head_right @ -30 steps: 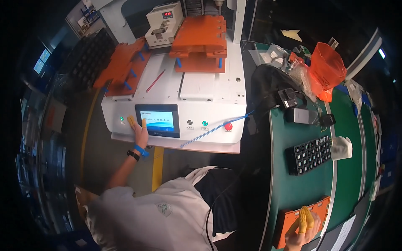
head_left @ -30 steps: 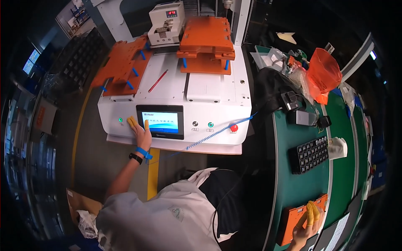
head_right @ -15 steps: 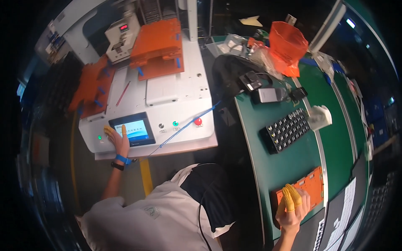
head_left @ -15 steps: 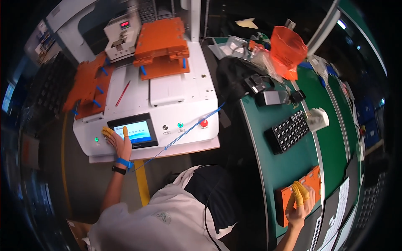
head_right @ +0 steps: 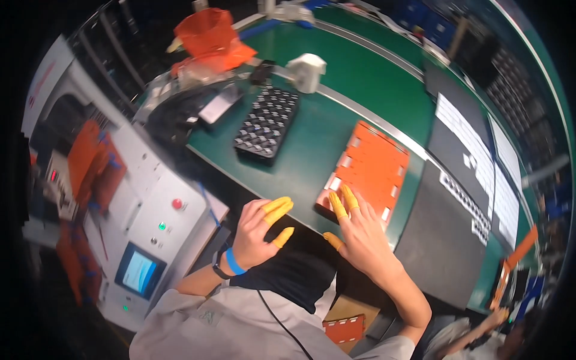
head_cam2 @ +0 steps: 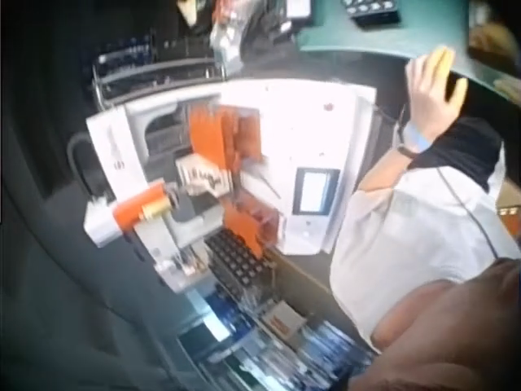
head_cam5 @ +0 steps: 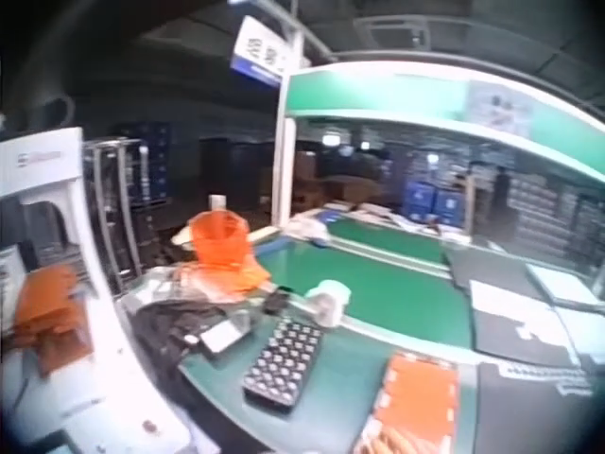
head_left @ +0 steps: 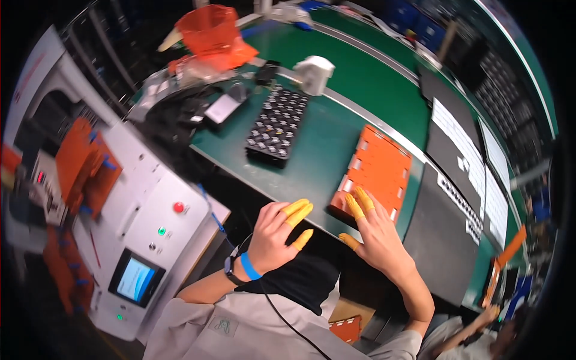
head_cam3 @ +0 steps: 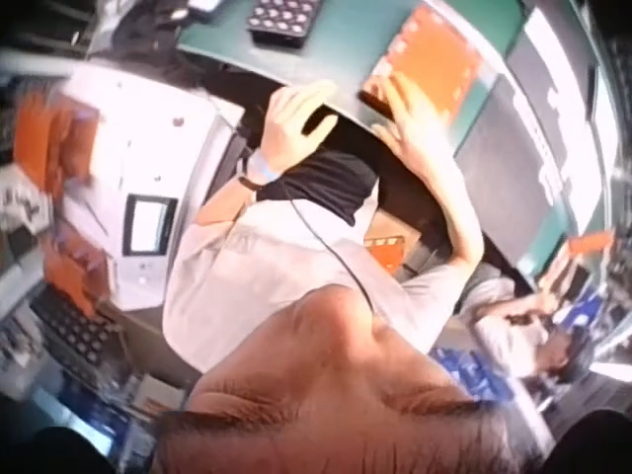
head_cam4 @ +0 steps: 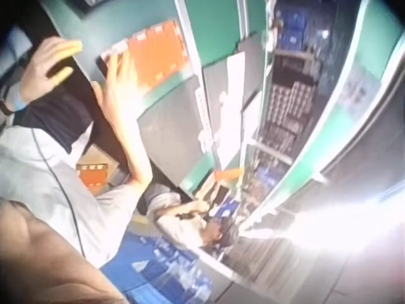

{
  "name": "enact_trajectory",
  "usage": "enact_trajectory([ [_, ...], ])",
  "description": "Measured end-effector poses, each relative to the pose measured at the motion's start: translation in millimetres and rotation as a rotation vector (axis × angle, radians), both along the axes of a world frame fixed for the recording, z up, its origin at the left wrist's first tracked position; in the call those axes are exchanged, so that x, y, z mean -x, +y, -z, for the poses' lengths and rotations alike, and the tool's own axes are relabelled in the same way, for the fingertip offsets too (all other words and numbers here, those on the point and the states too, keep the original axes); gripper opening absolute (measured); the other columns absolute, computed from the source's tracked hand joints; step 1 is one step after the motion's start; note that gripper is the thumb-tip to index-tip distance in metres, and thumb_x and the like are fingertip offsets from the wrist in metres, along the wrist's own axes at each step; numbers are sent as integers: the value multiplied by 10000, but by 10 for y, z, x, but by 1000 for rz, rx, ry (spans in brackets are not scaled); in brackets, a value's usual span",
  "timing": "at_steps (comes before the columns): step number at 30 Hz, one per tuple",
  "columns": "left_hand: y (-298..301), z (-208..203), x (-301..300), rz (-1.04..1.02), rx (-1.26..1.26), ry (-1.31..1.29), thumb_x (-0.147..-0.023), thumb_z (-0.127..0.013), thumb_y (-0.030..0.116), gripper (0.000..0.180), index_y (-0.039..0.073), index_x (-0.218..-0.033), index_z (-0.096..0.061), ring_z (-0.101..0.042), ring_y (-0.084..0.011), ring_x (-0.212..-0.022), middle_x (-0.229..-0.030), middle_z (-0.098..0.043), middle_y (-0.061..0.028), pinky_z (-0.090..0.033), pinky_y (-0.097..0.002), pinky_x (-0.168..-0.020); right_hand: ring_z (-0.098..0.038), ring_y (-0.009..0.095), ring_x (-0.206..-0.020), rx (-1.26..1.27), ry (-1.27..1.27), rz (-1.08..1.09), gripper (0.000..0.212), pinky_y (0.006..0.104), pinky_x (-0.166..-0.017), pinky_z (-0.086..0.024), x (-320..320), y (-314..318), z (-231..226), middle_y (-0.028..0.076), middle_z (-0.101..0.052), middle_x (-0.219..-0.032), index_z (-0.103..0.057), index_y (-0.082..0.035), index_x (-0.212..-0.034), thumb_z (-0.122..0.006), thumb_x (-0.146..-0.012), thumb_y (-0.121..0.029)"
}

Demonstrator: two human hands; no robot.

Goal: Assembling electronic components onto a specialized fixture and operating a semi-automated assembly machine.

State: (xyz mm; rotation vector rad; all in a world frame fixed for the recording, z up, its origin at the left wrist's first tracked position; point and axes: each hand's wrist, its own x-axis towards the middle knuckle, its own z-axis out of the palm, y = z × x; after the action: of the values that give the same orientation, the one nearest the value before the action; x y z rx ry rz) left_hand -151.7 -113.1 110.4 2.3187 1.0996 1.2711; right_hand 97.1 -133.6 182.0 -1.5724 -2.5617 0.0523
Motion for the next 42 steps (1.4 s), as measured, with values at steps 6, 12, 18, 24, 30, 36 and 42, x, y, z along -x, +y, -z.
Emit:
enact_trajectory([
  [6,404,67,-739,86,156,49,-732,-856,354,643,-32,-1200,-643,-547,-326,-1040,-1108,-614,-130,-435,-427,-939,-383,389,-1431,-155,-39,233,749,521,-1190,-284,-454,-155,436,243,-461,-1482,-486,31,-1435,-754,-833,-324],
  [12,608,232,-753,107,165,11,-644,-915,284,504,-6,-1007,-719,-571,-312,-975,-977,-632,-108,-471,-420,-881,-451,412,-1392,-368,52,310,695,539,-1151,-349,-367,-116,785,246,-526,-1428,-547,45,-1377,-751,-793,-270],
  [18,616,234,-727,100,166,33,-640,-914,261,491,-27,-994,-733,-565,-306,-931,-960,-631,-106,-499,-408,-822,-571,459,-1253,-467,-158,276,606,480,-1126,-408,-351,-28,835,313,-578,-1327,-581,83,-1315,-595,-917,-374],
  [24,625,294,-752,79,158,45,-640,-907,274,477,-17,-976,-736,-557,-299,-876,-897,-603,-95,-475,-415,-769,-612,463,-1202,-536,-244,241,531,474,-1092,-449,-377,-17,801,305,-622,-1280,-629,75,-1271,-610,-903,-307],
  [30,643,300,-712,51,155,50,-650,-901,299,436,6,-923,-728,-550,-301,-825,-817,-573,-85,-454,-412,-739,-722,280,-895,-616,6,197,307,417,-853,-571,-629,296,-240,114,-744,-993,-729,-50,-1065,-735,-765,-114],
  [36,640,277,-682,53,117,48,-658,-889,334,442,20,-922,-727,-541,-285,-809,-793,-546,-63,-440,-408,-722,-686,104,-763,-583,616,605,330,245,-675,-550,-966,1112,-994,68,-723,-838,-729,5,-1030,-867,-801,-187],
  [42,627,300,-758,104,106,82,-668,-879,400,481,23,-927,-730,-533,-274,-807,-778,-533,-58,-411,-395,-703,-666,250,-980,-934,937,535,990,353,-889,-524,-1783,2163,-661,174,-661,-1129,-268,28,-1503,-892,-790,-261],
])
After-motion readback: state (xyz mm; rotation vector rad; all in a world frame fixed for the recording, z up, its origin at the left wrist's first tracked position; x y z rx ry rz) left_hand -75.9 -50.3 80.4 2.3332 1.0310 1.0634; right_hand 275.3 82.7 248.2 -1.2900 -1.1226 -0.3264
